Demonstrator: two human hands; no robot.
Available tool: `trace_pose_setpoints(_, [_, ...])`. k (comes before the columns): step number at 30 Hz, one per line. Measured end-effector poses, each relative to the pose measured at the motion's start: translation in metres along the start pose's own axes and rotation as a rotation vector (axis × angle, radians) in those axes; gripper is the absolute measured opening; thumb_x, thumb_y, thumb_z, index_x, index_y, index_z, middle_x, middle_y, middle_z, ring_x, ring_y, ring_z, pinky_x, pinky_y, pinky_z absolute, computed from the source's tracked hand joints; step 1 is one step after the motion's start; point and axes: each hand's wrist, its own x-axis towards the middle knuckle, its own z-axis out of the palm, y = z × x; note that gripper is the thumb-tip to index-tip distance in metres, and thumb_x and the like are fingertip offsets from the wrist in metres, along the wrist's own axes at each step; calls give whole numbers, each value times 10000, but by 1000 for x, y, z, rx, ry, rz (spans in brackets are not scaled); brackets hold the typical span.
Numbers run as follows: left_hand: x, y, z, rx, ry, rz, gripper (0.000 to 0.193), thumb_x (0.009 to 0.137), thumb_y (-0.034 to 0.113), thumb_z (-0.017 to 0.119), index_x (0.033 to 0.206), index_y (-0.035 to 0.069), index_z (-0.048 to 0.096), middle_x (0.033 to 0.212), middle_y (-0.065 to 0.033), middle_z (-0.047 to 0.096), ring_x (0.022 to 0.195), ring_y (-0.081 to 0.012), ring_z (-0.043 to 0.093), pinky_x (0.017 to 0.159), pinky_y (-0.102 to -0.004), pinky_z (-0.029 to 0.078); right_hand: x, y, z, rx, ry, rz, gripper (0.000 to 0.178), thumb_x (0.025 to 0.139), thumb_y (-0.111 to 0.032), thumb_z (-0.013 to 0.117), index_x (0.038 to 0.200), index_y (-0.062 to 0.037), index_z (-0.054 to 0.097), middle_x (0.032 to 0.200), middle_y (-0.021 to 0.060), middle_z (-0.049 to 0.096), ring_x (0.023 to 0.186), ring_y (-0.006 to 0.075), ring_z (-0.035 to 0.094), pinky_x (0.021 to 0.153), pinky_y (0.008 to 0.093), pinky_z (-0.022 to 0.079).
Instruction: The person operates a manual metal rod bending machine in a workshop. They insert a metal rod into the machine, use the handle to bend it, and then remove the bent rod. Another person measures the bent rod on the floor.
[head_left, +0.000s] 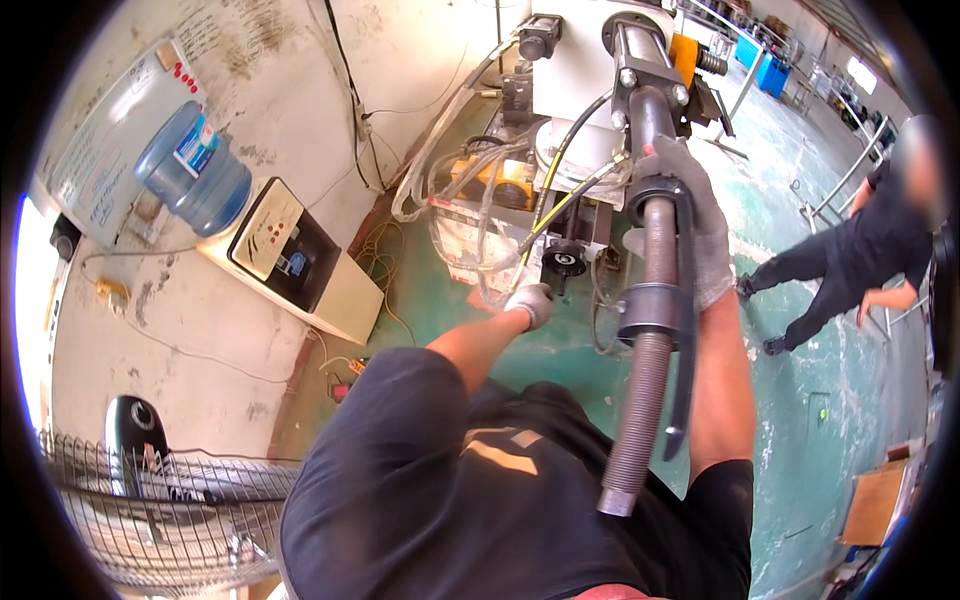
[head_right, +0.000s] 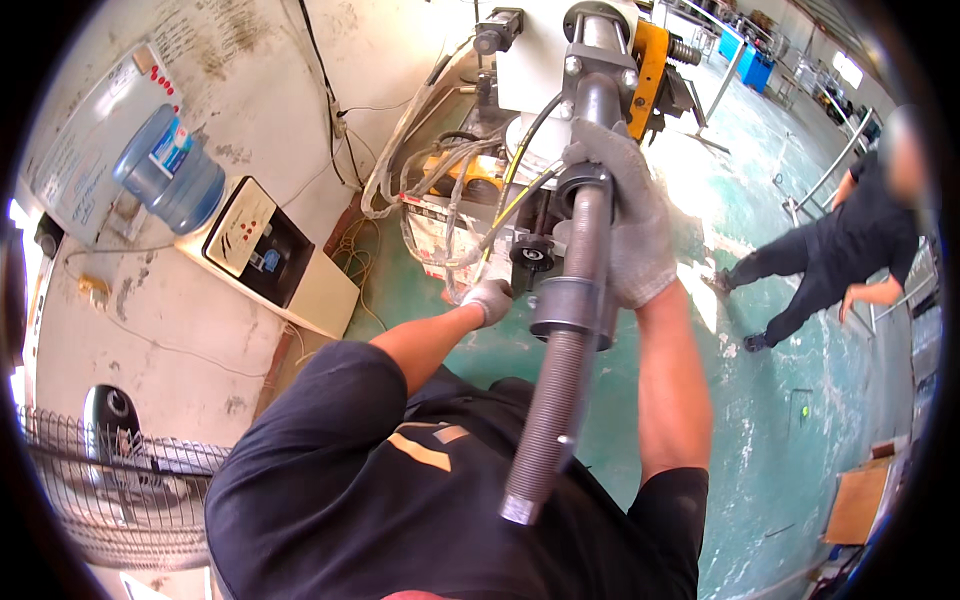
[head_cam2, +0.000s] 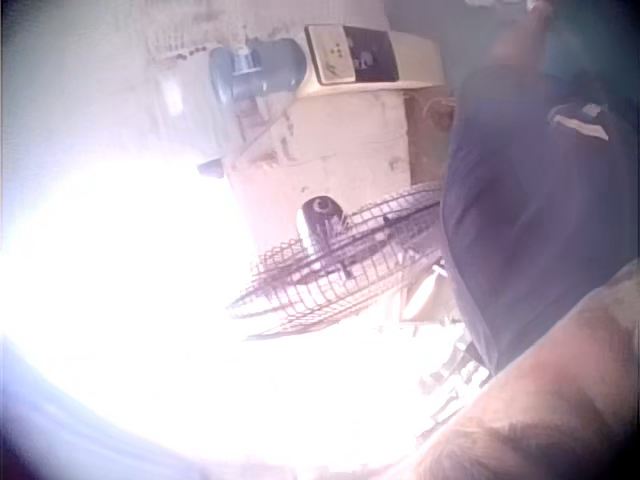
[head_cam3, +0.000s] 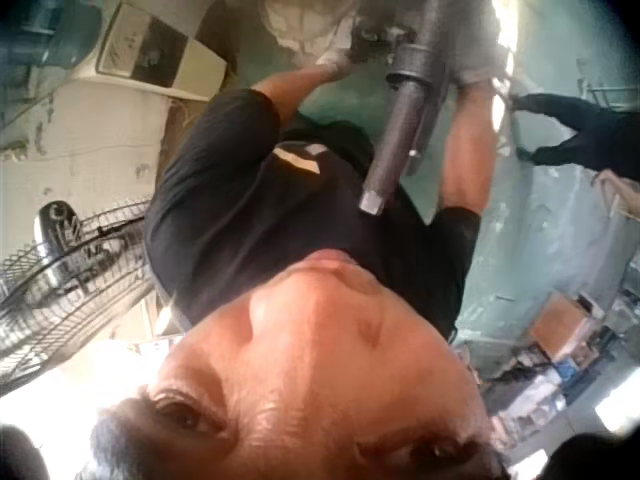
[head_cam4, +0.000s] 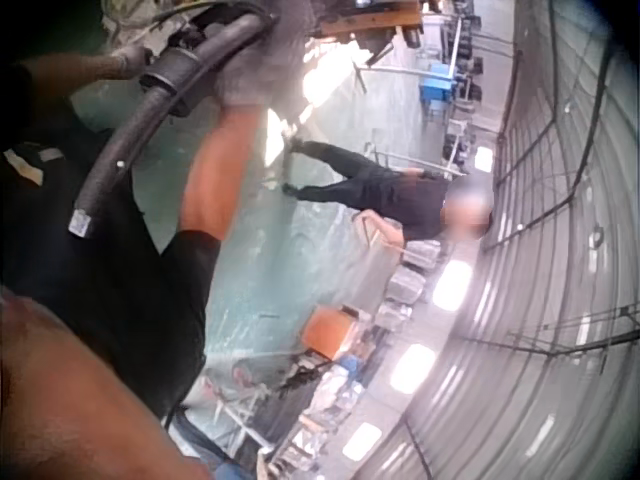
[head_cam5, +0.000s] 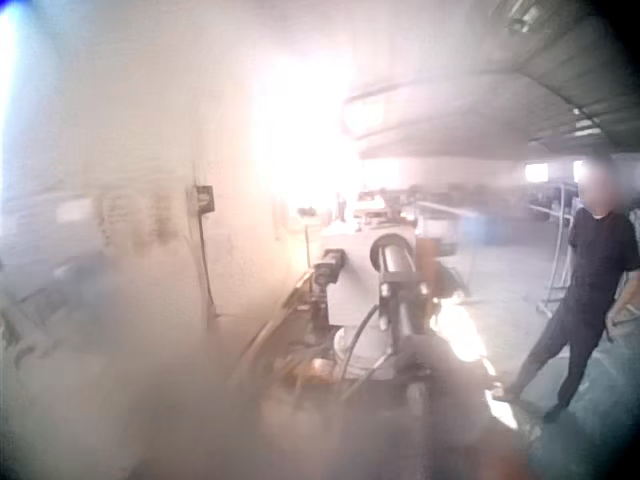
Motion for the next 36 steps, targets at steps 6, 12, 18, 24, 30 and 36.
trace_pose_setpoints(6, [40, -3, 28, 200, -304, 273, 329, 894, 159, 653, 1179, 118, 812, 1145, -176, 817, 1074, -354, 780, 961, -449, 600, 4, -20, 7, -34, 31, -65, 885, 749, 93, 845, 1559, -144, 579, 1282, 91, 653, 1129, 189, 632, 964, 328, 565])
trace_pose_setpoints(12, [23, 37, -13, 142, -631, 484, 359, 949, 292, 702, 1226, 81, 789, 1200, -151, 814, 1109, -308, 779, 979, -425, 598, 3, -21, -8, -310, 64, -161, 853, 799, -304, 981, 1504, -27, 588, 1328, 130, 690, 1304, 296, 642, 1287, 543, 314])
trace_pose_setpoints(18, [9, 38, -148, 119, -637, 530, 316, 974, 241, 726, 1239, 73, 775, 1154, -153, 812, 1060, -289, 781, 947, -413, 607, -1, 29, 11, -304, 238, -368, 960, 819, -297, 972, 1586, 27, 494, 1354, 194, 702, 1392, 380, 612, 1238, 557, 413])
trace_pose_setpoints(24, [56, -8, -182, -68, -498, 547, 222, 966, 215, 755, 1124, 63, 783, 1059, -154, 782, 1017, -314, 766, 931, -426, 597, -44, 82, 112, -179, 1047, 294, 569, 1068, -359, 690, 1458, 44, 590, 1299, 185, 739, 1236, 277, 709, 1086, 451, 540])
trace_pose_setpoints(30, [89, -16, -207, -93, -645, 445, 193, 973, 184, 741, 1120, 61, 764, 1000, -157, 773, 942, -331, 760, 852, -442, 595, 51, 146, 210, -446, 524, 474, 151, 945, -27, 730, 1088, 22, 737, 959, 145, 776, 839, 272, 751, 745, 392, 596])
trace_pose_setpoints(36, [101, -13, -299, -317, -552, 187, 239, 1034, 155, 702, 1215, 6, 749, 1066, -153, 788, 1001, -243, 763, 908, -383, 595, 336, 215, 154, -914, 573, 5, 280, 948, -140, 816, 1223, -92, 792, 1072, 147, 778, 974, 320, 757, 874, 414, 593])
